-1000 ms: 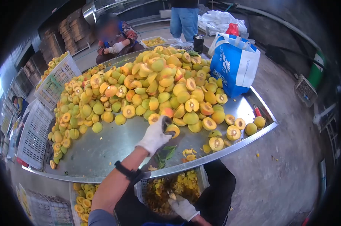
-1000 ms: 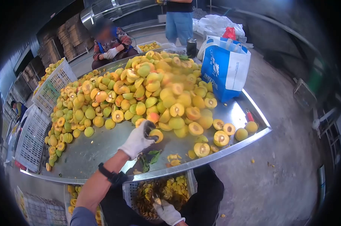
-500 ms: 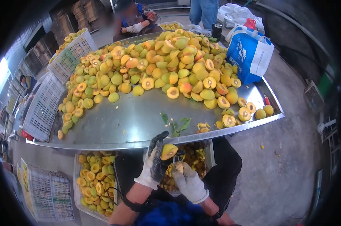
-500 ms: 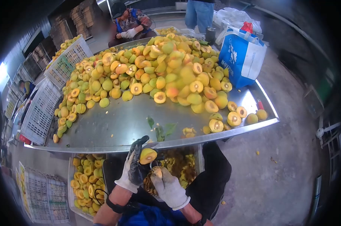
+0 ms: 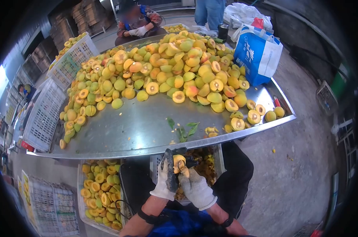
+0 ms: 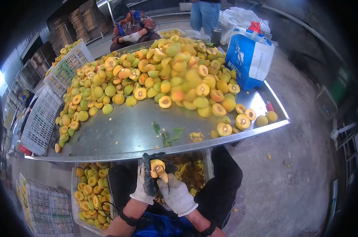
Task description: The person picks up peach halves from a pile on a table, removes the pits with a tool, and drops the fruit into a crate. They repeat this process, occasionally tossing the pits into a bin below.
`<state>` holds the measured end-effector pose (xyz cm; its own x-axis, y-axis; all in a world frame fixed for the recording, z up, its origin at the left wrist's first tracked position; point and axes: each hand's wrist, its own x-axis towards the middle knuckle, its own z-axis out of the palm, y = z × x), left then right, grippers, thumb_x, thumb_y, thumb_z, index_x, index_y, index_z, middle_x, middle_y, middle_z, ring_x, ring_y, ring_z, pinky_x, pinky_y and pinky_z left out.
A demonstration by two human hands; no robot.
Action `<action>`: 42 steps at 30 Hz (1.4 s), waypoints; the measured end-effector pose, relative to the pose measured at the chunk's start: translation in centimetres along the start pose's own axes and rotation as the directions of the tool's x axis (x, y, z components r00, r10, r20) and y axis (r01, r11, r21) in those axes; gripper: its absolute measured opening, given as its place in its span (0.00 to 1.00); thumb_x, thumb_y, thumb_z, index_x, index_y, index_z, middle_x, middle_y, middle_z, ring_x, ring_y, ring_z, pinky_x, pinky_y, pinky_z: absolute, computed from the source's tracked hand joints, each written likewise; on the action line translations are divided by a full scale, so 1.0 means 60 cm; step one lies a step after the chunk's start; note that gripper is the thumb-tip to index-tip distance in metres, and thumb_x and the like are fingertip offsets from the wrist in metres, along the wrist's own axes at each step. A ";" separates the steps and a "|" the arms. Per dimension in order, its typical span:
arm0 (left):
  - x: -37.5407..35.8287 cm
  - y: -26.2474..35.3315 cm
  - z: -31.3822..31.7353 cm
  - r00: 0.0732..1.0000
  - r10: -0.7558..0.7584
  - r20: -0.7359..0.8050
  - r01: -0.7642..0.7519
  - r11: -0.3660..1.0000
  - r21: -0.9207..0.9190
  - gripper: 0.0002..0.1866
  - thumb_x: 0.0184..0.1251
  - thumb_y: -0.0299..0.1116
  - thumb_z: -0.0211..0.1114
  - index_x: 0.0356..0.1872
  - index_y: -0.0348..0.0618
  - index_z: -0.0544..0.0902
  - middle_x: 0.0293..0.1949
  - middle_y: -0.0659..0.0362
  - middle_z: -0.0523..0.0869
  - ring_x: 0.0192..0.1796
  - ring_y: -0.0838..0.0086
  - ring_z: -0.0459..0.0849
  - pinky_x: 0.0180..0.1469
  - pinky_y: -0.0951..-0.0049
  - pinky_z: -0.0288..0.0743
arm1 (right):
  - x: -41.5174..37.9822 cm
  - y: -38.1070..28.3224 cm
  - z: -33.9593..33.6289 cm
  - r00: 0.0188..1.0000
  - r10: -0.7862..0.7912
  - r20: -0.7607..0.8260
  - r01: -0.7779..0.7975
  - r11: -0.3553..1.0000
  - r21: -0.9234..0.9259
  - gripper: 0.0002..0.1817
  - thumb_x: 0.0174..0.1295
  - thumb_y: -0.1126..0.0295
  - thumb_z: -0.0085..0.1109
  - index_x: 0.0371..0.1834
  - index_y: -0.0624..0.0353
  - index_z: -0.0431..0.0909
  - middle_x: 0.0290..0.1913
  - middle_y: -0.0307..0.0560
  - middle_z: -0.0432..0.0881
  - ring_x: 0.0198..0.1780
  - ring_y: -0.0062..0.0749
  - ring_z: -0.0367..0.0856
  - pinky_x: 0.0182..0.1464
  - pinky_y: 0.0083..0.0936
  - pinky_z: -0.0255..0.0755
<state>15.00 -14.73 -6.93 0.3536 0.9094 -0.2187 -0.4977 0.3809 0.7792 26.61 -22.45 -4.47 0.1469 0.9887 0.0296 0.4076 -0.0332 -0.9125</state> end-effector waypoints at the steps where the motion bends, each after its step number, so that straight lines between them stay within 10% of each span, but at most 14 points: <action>1: 0.003 -0.001 -0.003 1.000 -0.005 0.028 0.004 0.999 0.034 0.17 0.77 0.40 0.53 0.56 0.38 0.74 0.47 0.57 0.81 0.48 0.75 0.82 0.51 0.74 0.78 | 0.000 0.004 -0.001 1.000 0.007 0.009 -0.007 1.000 0.002 0.10 0.68 0.67 0.54 0.44 0.62 0.76 0.33 0.61 0.81 0.36 0.60 0.81 0.35 0.42 0.73; 9: 0.002 -0.001 0.024 0.993 0.110 0.044 -0.114 0.988 0.103 0.14 0.71 0.35 0.61 0.48 0.35 0.78 0.38 0.58 0.84 0.39 0.76 0.83 0.43 0.78 0.78 | -0.006 0.056 0.021 0.989 -0.128 0.070 0.137 0.981 -0.137 0.12 0.68 0.67 0.52 0.46 0.64 0.78 0.35 0.60 0.83 0.41 0.57 0.82 0.42 0.41 0.74; 12: 0.018 0.003 0.002 0.993 0.064 0.101 -0.080 0.982 0.172 0.14 0.70 0.34 0.62 0.49 0.35 0.78 0.39 0.59 0.84 0.40 0.78 0.82 0.43 0.80 0.77 | 0.000 0.021 0.003 0.995 0.058 0.085 -0.078 0.962 0.261 0.13 0.67 0.67 0.52 0.47 0.64 0.78 0.37 0.59 0.84 0.41 0.54 0.82 0.45 0.39 0.75; 18: 0.008 -0.005 0.014 0.988 0.134 0.083 -0.152 0.946 0.287 0.21 0.69 0.39 0.63 0.56 0.35 0.74 0.47 0.59 0.82 0.47 0.78 0.81 0.50 0.77 0.76 | 0.001 0.046 0.026 0.993 0.107 0.045 -0.114 0.971 0.210 0.14 0.67 0.66 0.52 0.49 0.64 0.78 0.39 0.59 0.84 0.41 0.51 0.82 0.45 0.37 0.75; 21: 0.004 0.003 0.016 0.985 0.122 0.120 -0.152 0.945 0.288 0.25 0.68 0.42 0.64 0.58 0.36 0.73 0.48 0.59 0.82 0.48 0.77 0.81 0.52 0.76 0.75 | -0.004 0.070 0.035 0.943 0.218 0.251 -0.315 0.827 0.465 0.16 0.70 0.63 0.49 0.51 0.62 0.76 0.44 0.62 0.81 0.45 0.59 0.80 0.49 0.41 0.74; 27: 0.026 -0.008 -0.007 0.983 0.076 0.165 -0.121 0.952 0.282 0.20 0.68 0.40 0.63 0.54 0.37 0.76 0.43 0.59 0.83 0.45 0.78 0.82 0.48 0.77 0.77 | -0.005 0.048 0.025 0.995 0.021 0.094 -0.035 0.988 0.152 0.15 0.70 0.62 0.50 0.52 0.59 0.77 0.43 0.60 0.82 0.44 0.58 0.80 0.47 0.40 0.75; 33: 0.042 -0.040 -0.027 1.000 -0.018 -0.008 0.019 0.986 0.168 0.19 0.74 0.43 0.58 0.50 0.34 0.77 0.41 0.57 0.84 0.40 0.75 0.84 0.42 0.76 0.80 | 0.011 0.039 0.027 0.970 0.241 0.023 -0.240 0.949 0.203 0.12 0.67 0.67 0.52 0.45 0.64 0.78 0.34 0.62 0.81 0.37 0.58 0.80 0.39 0.41 0.74; 36: 0.024 -0.016 0.001 0.999 -0.031 -0.023 0.033 0.997 0.069 0.17 0.74 0.41 0.58 0.48 0.33 0.78 0.38 0.56 0.84 0.35 0.75 0.84 0.35 0.76 0.80 | 0.002 0.064 0.040 0.993 -0.106 -0.054 0.104 0.993 -0.048 0.12 0.68 0.67 0.51 0.45 0.64 0.78 0.34 0.63 0.82 0.38 0.59 0.81 0.40 0.41 0.74; 42: 0.025 -0.004 0.021 0.991 0.117 0.071 -0.131 0.960 0.248 0.16 0.68 0.40 0.63 0.43 0.34 0.81 0.36 0.59 0.85 0.36 0.77 0.83 0.40 0.76 0.78 | -0.003 0.047 0.033 0.999 -0.038 0.009 0.037 0.994 0.099 0.13 0.69 0.66 0.49 0.45 0.64 0.78 0.36 0.62 0.83 0.38 0.58 0.81 0.40 0.41 0.75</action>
<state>16.64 -13.64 -6.71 0.3486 0.9335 -0.0841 -0.3279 0.2055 0.9221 25.98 -22.46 -7.86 0.1234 0.9905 0.0603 0.3215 0.0176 -0.9467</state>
